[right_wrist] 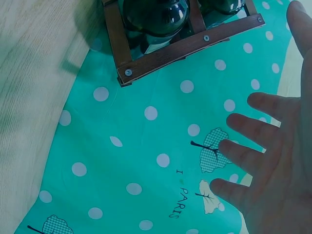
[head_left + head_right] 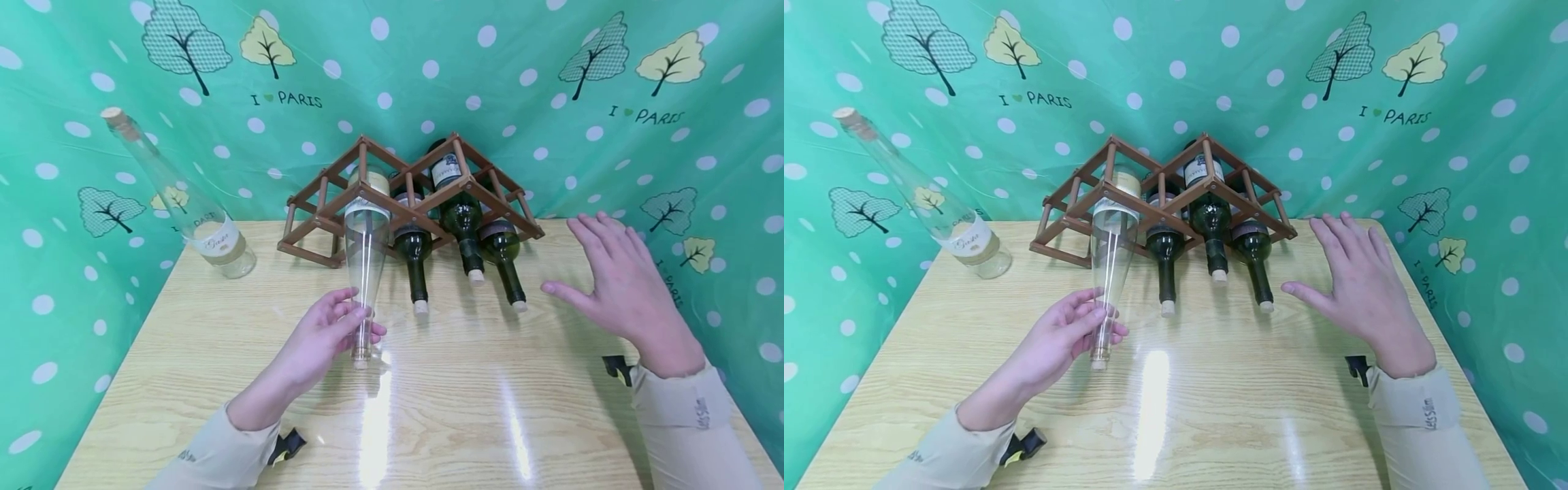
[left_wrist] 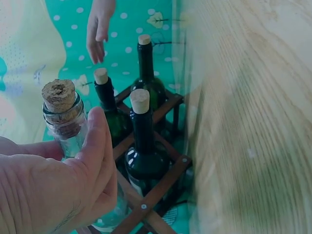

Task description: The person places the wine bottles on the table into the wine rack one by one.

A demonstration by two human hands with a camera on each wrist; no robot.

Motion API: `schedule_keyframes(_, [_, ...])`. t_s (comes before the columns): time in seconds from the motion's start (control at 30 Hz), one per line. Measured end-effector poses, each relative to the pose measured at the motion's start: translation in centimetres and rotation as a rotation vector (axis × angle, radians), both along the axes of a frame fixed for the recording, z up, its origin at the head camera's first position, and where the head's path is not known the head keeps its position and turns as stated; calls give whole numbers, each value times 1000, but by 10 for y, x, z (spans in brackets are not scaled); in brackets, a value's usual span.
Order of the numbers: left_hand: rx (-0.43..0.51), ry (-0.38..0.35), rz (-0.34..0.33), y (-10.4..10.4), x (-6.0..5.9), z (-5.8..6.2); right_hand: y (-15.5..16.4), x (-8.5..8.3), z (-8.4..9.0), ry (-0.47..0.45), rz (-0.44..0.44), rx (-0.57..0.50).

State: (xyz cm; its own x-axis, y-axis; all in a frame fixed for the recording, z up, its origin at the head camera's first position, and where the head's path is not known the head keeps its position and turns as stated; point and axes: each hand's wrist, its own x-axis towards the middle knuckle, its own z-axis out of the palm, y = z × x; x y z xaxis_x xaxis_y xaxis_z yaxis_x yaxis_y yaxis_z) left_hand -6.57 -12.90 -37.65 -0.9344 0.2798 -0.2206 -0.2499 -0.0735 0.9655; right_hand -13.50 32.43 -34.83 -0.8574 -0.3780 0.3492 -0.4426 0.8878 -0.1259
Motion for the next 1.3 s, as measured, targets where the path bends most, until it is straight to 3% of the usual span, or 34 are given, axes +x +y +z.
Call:
schedule_keyframes(0.53, [23,16,17,2,-16,2,0,0,-1,-8,0,8])
schedule_keyframes(1.3, [56,17,45,0,-31,3,-1,0,-2,-1,16,7])
